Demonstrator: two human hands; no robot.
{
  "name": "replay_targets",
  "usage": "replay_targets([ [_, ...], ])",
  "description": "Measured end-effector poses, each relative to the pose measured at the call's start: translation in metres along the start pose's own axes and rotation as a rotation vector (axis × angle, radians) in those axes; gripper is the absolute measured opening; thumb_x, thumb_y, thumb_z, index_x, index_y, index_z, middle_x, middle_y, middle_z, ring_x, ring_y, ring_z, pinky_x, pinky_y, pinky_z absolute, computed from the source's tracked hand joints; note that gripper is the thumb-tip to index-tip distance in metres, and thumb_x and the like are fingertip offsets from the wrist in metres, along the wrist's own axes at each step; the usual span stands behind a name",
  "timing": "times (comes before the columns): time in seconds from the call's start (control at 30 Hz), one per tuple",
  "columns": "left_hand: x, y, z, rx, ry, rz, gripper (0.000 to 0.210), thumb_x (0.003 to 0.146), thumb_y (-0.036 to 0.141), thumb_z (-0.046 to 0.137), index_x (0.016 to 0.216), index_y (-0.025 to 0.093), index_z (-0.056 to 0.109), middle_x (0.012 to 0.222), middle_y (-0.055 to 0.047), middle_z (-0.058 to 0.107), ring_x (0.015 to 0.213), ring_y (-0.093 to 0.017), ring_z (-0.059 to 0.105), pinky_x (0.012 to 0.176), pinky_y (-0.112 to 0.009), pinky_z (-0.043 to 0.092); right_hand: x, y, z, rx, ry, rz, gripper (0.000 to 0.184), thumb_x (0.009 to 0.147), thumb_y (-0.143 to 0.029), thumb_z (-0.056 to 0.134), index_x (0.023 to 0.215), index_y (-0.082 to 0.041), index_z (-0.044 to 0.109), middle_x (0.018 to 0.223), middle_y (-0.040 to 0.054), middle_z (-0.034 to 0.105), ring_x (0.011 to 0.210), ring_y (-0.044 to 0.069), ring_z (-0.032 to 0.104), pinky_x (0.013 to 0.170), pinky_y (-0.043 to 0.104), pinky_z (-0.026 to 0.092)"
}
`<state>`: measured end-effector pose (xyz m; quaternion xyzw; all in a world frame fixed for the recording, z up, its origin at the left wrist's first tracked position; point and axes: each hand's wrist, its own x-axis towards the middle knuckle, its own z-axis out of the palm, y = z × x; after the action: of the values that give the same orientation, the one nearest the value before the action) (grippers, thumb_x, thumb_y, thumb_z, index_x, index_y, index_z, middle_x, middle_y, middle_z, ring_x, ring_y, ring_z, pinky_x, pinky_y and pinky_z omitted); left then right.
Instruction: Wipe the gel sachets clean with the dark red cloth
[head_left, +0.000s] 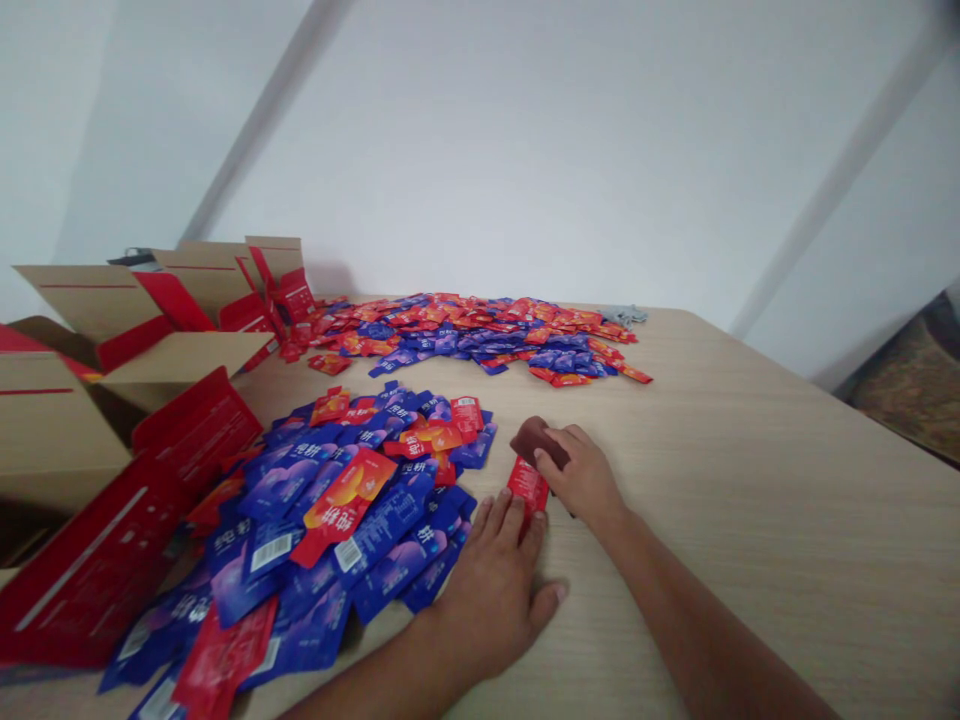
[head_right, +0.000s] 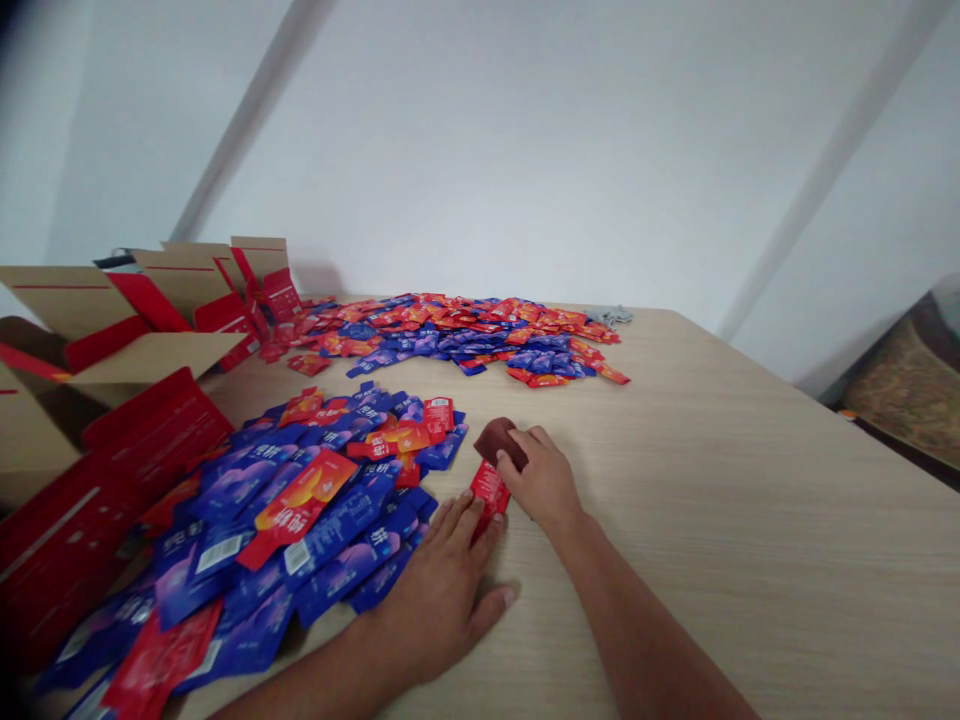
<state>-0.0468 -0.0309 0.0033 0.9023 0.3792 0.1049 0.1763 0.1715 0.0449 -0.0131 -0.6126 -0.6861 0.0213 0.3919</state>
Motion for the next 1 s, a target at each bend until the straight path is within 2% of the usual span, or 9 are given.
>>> replay_targets([
  [0.13,0.0,0.003,-0.005,-0.009,0.023,0.021,0.077,0.101,0.064,0.051,0.167,0.027,0.036,0.173,-0.013,0.034,0.164,-0.035,0.021,0.135,-0.055,0.015,-0.007,-0.019,-0.003,0.117,-0.207,-0.196,0.032,0.094,-0.028,0.065,0.125,-0.025,0.072,0.113,0.0073,0.069,0.1,0.023,0.067,0.091,0.035,0.055],
  [0.2,0.0,0.004,-0.005,-0.003,0.036,0.024,0.077,0.1,0.062,0.053,0.167,0.028,0.035,0.173,-0.012,0.033,0.164,-0.035,0.021,0.135,-0.054,0.014,-0.009,-0.022,0.0,0.09,-0.262,-0.202,0.032,0.093,-0.028,0.066,0.125,-0.025,0.072,0.112,0.0065,0.069,0.097,0.022,0.067,0.089,0.033,0.054],
  [0.3,0.0,0.003,-0.003,0.016,0.024,0.027,0.078,0.101,0.063,0.051,0.167,0.025,0.036,0.173,-0.014,0.032,0.164,-0.037,0.02,0.135,-0.056,0.016,-0.007,-0.015,0.006,-0.012,-0.213,-0.089,0.031,0.096,-0.031,0.064,0.125,-0.024,0.073,0.109,0.0072,0.068,0.095,0.022,0.067,0.086,0.033,0.053],
  [0.43,0.0,0.0,0.002,0.053,0.026,0.032,0.074,0.102,0.062,0.05,0.164,0.022,0.041,0.171,-0.017,0.035,0.162,-0.039,0.023,0.133,-0.058,0.018,0.0,0.0,0.006,-0.092,-0.108,0.052,0.03,0.098,-0.032,0.062,0.122,-0.021,0.075,0.112,0.0093,0.07,0.099,0.024,0.067,0.09,0.034,0.051],
  [0.83,0.0,0.009,-0.003,0.107,0.084,0.064,0.061,0.1,0.052,0.058,0.153,0.022,0.052,0.156,-0.016,0.051,0.149,-0.037,0.041,0.129,-0.06,0.026,0.002,0.005,0.006,-0.134,-0.099,0.113,0.031,0.098,-0.035,0.062,0.123,-0.022,0.074,0.114,0.0093,0.07,0.101,0.024,0.065,0.092,0.032,0.048],
  [1.0,-0.001,0.019,-0.011,0.095,0.073,0.099,0.043,0.099,0.048,0.062,0.132,0.02,0.065,0.133,-0.014,0.064,0.129,-0.034,0.055,0.117,-0.055,0.042,0.003,0.013,0.007,-0.144,-0.102,0.128,0.03,0.098,-0.036,0.063,0.12,-0.021,0.075,0.111,0.0101,0.07,0.101,0.024,0.066,0.092,0.033,0.047],
])
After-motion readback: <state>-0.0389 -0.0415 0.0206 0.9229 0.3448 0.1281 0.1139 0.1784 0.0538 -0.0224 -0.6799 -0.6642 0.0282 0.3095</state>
